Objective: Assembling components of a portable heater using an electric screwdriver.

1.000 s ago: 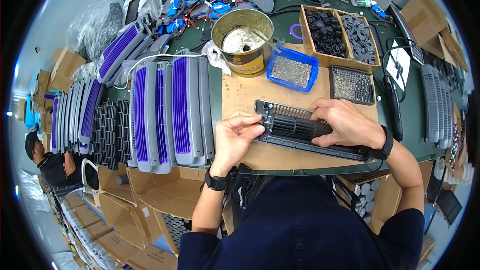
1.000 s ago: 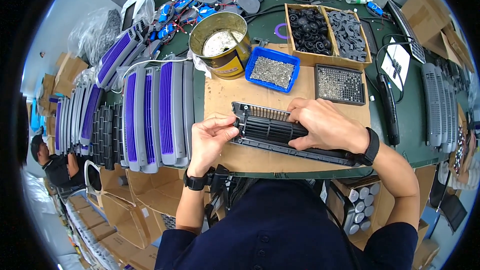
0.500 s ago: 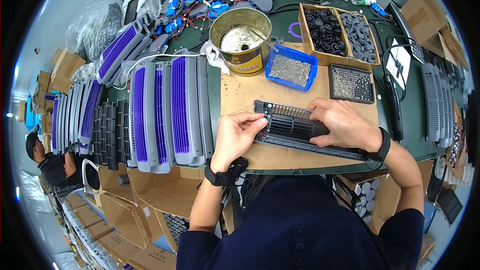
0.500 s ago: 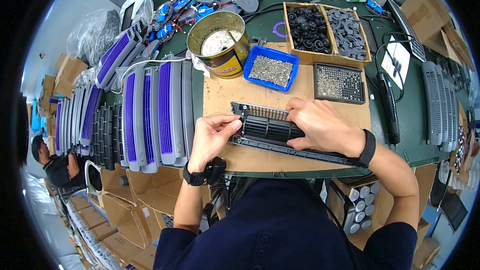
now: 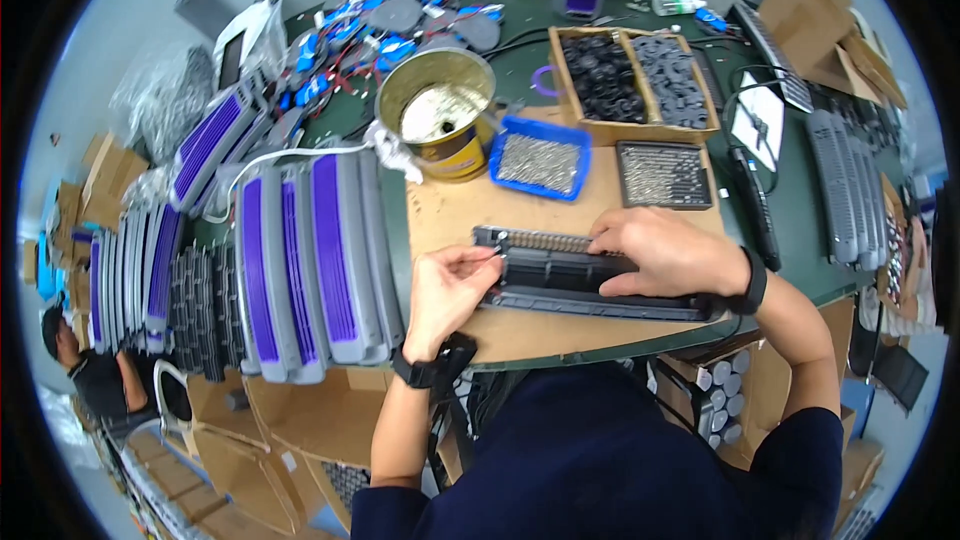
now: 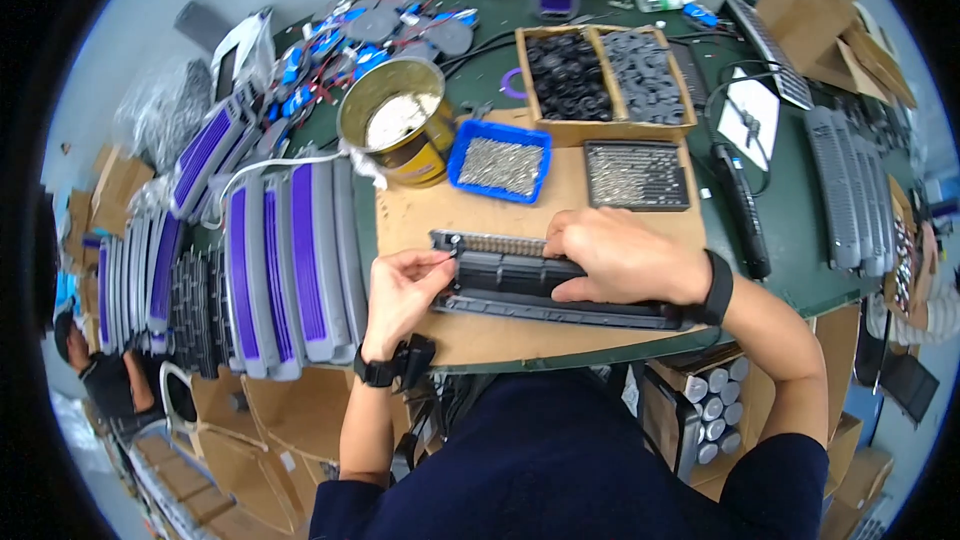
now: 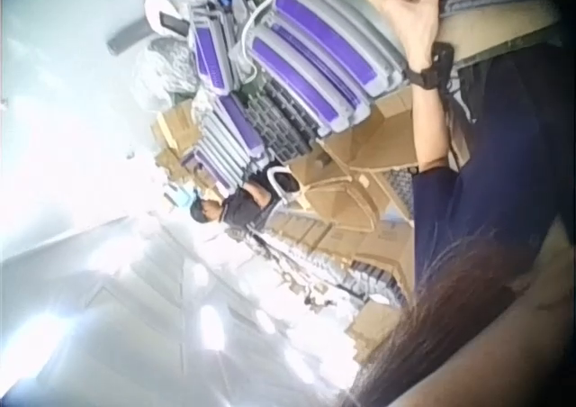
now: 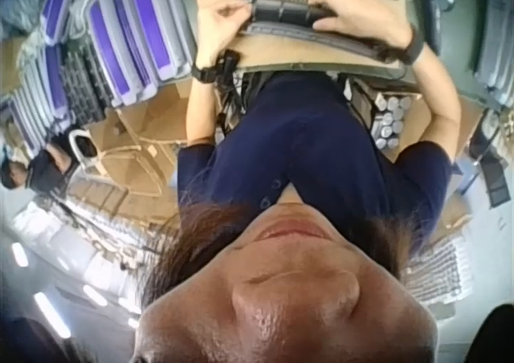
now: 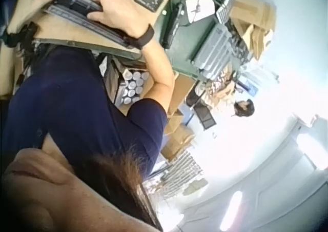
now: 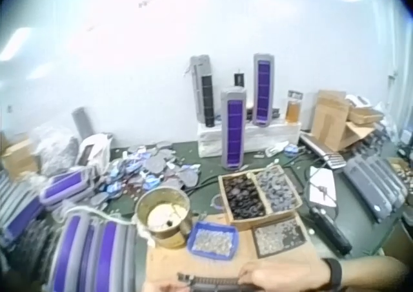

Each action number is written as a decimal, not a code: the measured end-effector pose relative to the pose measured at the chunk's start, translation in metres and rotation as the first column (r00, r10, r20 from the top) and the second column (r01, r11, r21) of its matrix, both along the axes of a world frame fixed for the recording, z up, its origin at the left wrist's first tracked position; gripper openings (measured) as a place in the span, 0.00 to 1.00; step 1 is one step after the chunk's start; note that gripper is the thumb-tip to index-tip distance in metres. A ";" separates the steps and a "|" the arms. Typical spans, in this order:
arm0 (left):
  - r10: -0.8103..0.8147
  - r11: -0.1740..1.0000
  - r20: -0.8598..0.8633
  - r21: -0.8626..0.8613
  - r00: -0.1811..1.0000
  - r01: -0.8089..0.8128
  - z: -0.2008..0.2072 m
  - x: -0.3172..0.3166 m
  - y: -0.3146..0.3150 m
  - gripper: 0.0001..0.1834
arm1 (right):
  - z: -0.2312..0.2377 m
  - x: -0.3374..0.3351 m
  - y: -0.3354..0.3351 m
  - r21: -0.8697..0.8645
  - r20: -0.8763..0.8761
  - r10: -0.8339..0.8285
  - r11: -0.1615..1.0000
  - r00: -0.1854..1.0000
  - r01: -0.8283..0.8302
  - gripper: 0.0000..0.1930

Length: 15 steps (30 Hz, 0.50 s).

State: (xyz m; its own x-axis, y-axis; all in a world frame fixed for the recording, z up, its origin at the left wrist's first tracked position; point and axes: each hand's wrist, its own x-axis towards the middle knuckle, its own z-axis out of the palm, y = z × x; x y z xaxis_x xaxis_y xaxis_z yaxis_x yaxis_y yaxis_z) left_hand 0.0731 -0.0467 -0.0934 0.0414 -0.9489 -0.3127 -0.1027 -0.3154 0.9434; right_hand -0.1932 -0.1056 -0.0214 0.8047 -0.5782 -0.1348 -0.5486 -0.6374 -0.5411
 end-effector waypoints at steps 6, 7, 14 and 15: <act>0.005 0.999 0.160 -0.051 0.987 0.003 0.003 -0.005 0.000 0.12 | 0.029 -0.051 -0.091 -0.262 0.110 -0.425 0.860 0.898 0.439 0.12; 0.014 0.997 0.158 -0.078 0.987 -0.002 0.004 -0.006 -0.001 0.12 | 0.021 -0.062 -0.107 -0.382 0.137 -0.485 0.779 0.864 0.498 0.12; 0.029 0.995 0.181 -0.103 0.983 -0.011 0.003 -0.006 0.001 0.13 | -0.015 -0.070 -0.139 -0.549 -0.041 -0.528 0.721 0.848 0.422 0.13; 0.030 0.995 0.181 -0.104 0.983 -0.011 0.002 -0.004 0.001 0.13 | -0.015 -0.074 -0.143 -0.489 -0.025 -0.552 0.734 0.833 0.471 0.13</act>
State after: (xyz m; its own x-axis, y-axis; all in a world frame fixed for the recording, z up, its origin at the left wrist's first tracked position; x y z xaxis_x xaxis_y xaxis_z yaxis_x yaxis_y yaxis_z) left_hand 0.0692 -0.0457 -0.0910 0.1085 -0.9739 -0.1996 -0.2706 -0.2221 0.9367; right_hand -0.2669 -0.2488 -0.0366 0.3589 -0.9220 0.1452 -0.9139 -0.3788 -0.1458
